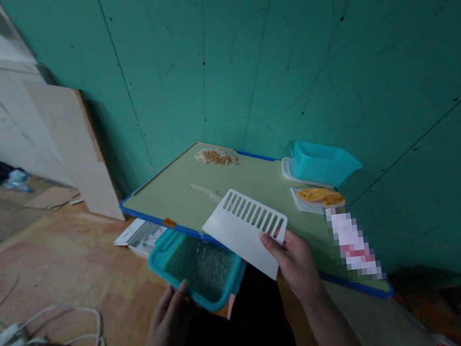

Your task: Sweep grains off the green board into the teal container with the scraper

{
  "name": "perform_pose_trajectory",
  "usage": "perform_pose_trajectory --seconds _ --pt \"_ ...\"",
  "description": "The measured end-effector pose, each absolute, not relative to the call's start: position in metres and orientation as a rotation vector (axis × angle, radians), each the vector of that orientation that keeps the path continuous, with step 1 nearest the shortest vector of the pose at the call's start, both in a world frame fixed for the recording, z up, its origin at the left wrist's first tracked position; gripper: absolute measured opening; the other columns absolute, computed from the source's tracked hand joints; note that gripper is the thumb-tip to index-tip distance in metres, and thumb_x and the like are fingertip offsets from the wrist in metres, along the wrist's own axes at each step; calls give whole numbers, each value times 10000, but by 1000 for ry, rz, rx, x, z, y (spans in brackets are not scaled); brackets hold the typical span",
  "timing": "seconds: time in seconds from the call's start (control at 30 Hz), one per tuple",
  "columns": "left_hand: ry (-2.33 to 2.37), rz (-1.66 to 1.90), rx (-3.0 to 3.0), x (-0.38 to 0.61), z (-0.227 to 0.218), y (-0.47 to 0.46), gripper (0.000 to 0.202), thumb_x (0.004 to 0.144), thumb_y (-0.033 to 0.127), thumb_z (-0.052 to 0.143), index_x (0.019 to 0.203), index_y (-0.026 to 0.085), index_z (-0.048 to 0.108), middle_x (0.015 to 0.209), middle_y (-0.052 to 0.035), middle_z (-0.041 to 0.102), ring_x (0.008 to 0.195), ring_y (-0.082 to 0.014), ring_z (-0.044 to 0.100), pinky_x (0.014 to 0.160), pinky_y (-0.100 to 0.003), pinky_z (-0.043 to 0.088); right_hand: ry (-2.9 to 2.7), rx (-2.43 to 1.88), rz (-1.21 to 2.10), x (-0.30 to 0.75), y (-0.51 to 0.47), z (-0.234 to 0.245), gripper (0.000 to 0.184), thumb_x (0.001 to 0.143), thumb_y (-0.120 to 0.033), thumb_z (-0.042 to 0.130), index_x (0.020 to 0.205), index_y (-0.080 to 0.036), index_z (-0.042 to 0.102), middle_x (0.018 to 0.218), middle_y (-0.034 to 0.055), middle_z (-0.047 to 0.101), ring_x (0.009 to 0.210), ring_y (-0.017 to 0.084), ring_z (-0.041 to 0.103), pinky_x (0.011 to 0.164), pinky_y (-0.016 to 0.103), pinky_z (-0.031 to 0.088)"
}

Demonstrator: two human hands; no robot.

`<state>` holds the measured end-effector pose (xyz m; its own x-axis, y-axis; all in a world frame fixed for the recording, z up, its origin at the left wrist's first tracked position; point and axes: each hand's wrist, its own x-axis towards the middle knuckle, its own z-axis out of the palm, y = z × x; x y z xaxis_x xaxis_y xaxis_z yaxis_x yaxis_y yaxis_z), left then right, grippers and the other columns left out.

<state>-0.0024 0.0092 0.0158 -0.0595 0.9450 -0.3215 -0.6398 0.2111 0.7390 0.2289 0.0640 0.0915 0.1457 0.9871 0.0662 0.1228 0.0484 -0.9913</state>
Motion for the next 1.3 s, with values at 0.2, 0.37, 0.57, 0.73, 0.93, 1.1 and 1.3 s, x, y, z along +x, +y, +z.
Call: perform_pose_trajectory --seconds 0.2,0.37,0.57,0.73,0.93,1.1,1.3 --pt "913 1348 428 -5 10 9 206 786 387 745 828 194 687 643 30 642 607 -142 605 613 -243 501 -1226 -1356 764 253 89 96 369 766 -502 716 1011 -225 705 1074 86 736 1078 309 649 923 429 511" --pt "954 1339 414 -8 7 10 239 735 389 791 809 191 680 636 36 621 611 -130 585 612 -231 494 -1269 -1411 767 253 111 90 420 713 -554 729 937 -201 701 966 89 752 917 315 689 737 392 546" --pt "931 1296 488 -15 6 12 282 756 425 765 736 157 680 626 2 606 606 -133 557 580 -233 466 -1297 -1370 900 235 125 86 449 691 -519 759 939 -150 695 958 112 749 820 282 685 672 355 524" --pt "924 1277 513 -18 8 12 303 769 440 749 728 146 686 625 -14 620 594 -132 555 577 -238 460 -1357 -1328 1017 223 124 88 375 721 -486 746 897 -158 699 872 87 749 745 248 675 635 325 506" --pt "935 1267 530 -19 4 12 313 766 450 748 705 149 686 608 -19 641 564 -132 563 557 -237 447 -1340 -1282 1111 214 120 93 368 709 -455 762 903 -149 697 858 83 742 706 217 659 621 307 497" --pt "914 1288 514 -17 3 13 303 774 442 744 702 157 670 612 -13 644 569 -128 574 573 -233 460 -1314 -1254 1145 212 121 97 386 671 -445 796 893 -146 697 864 79 743 725 211 658 627 293 497" --pt "913 1301 507 -17 1 12 301 789 436 732 704 155 665 615 -13 631 584 -128 569 565 -227 452 -1269 -1259 1201 219 117 99 431 665 -472 799 932 -147 706 887 89 752 750 236 680 653 321 516"
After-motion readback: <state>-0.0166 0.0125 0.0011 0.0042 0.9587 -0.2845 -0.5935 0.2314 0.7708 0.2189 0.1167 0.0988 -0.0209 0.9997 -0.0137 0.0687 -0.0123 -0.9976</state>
